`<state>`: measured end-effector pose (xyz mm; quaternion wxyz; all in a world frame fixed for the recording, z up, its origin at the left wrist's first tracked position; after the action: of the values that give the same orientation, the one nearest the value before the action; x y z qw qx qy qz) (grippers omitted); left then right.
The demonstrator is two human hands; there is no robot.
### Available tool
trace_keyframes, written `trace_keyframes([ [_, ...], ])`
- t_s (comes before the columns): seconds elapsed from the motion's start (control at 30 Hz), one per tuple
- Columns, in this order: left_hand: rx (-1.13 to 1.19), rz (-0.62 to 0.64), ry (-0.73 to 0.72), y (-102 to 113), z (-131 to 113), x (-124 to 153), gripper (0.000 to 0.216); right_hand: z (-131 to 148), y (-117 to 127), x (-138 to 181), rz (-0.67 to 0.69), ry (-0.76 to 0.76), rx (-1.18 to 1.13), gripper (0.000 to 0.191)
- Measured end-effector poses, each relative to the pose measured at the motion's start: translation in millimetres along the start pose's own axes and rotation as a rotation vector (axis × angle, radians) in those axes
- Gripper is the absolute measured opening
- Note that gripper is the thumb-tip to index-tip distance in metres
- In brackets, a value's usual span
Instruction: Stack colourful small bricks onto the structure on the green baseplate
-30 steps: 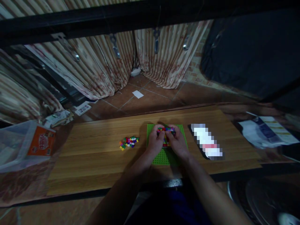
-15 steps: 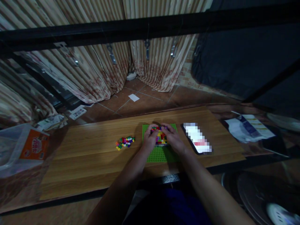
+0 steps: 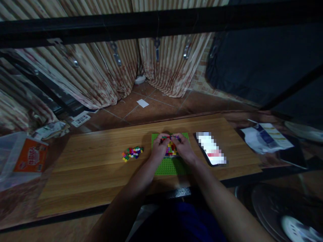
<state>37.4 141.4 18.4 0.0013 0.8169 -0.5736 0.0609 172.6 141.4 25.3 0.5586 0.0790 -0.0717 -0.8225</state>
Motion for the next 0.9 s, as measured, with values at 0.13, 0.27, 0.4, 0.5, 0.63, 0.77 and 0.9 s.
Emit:
trace_keyframes([
  [0.13, -0.096, -0.013, -0.057, 0, -3, -1, 0.007, 0, -1, 1, -0.027, 0.006, 0.026, 0.025],
  [0.27, -0.138, -0.041, -0.114, 1, -9, -1, 0.007, 4, -2, 1, -0.037, 0.022, 0.043, 0.021],
  [0.4, -0.129, -0.043, -0.114, 0, -14, 0, 0.007, 4, -2, 2, -0.033, 0.012, 0.038, 0.020],
  [0.5, -0.095, -0.042, -0.077, 0, -13, 1, 0.005, 1, -3, 3, -0.017, -0.008, 0.014, 0.025],
  [0.63, 0.020, -0.027, -0.002, 1, -7, 1, 0.007, -3, 2, 3, -0.013, -0.082, -0.065, 0.032],
  [0.77, 0.111, -0.003, 0.070, 3, 0, -1, 0.016, -3, 9, 3, -0.002, -0.166, -0.134, 0.037],
  [0.9, 0.105, -0.028, 0.085, 6, 2, -5, 0.018, 0, 9, 2, 0.000, -0.167, -0.157, 0.033],
])
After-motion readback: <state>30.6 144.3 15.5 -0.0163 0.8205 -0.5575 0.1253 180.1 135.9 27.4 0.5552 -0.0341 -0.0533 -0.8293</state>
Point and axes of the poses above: each hand's wrist, its own x-axis away from the middle knuckle, its own y-axis out of the back of the hand, z = x × y, the point moved 7 cm from there along -x, towards the middle knuckle, and after that the axes turned 15 degrees about -z, right-handed, at the moved point
